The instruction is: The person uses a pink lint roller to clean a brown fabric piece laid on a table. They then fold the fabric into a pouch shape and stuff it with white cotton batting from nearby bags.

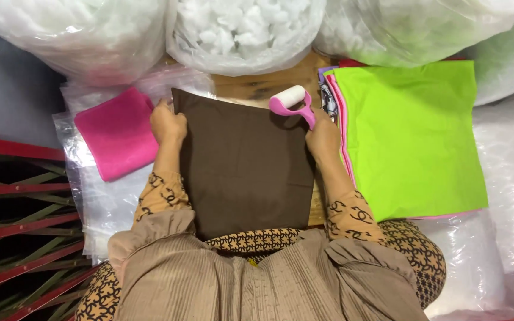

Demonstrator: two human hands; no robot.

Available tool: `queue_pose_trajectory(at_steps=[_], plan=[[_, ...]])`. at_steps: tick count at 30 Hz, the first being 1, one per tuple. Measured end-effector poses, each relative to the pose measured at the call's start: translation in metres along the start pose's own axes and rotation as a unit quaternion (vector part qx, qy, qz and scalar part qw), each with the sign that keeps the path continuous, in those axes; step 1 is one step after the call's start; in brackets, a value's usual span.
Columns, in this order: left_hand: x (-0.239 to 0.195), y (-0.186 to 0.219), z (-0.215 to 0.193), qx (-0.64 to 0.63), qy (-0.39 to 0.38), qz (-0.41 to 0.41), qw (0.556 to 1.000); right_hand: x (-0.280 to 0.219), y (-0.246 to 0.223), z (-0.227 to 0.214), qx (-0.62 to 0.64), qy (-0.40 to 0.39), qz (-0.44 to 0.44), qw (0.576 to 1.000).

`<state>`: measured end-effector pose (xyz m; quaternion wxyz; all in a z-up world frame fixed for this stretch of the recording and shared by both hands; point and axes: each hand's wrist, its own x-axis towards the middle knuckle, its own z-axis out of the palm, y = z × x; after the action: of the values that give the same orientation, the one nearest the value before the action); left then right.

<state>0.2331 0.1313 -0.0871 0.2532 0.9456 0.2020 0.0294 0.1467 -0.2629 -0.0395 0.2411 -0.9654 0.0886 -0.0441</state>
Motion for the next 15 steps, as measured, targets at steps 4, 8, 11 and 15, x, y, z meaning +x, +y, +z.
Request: queue_pose_trajectory(at_steps=[4, 8, 11, 15], plan=[[-0.002, -0.005, -0.018, -0.169, -0.055, -0.002, 0.984, -0.008, -0.001, 0.011, 0.001, 0.019, -0.006, 1.0], [-0.052, 0.028, -0.094, -0.329, -0.151, 0.036, 0.932, -0.013, 0.004, 0.019, -0.068, 0.022, -0.009, 0.997], [-0.116, 0.087, -0.199, -0.376, -0.224, 0.103, 0.893, -0.016, 0.025, 0.013, 0.036, 0.048, 0.045, 0.997], [-0.087, 0.075, -0.26, -0.36, -0.205, 0.173, 0.894, -0.011, 0.004, -0.091, 0.121, 0.067, 0.061, 0.989]])
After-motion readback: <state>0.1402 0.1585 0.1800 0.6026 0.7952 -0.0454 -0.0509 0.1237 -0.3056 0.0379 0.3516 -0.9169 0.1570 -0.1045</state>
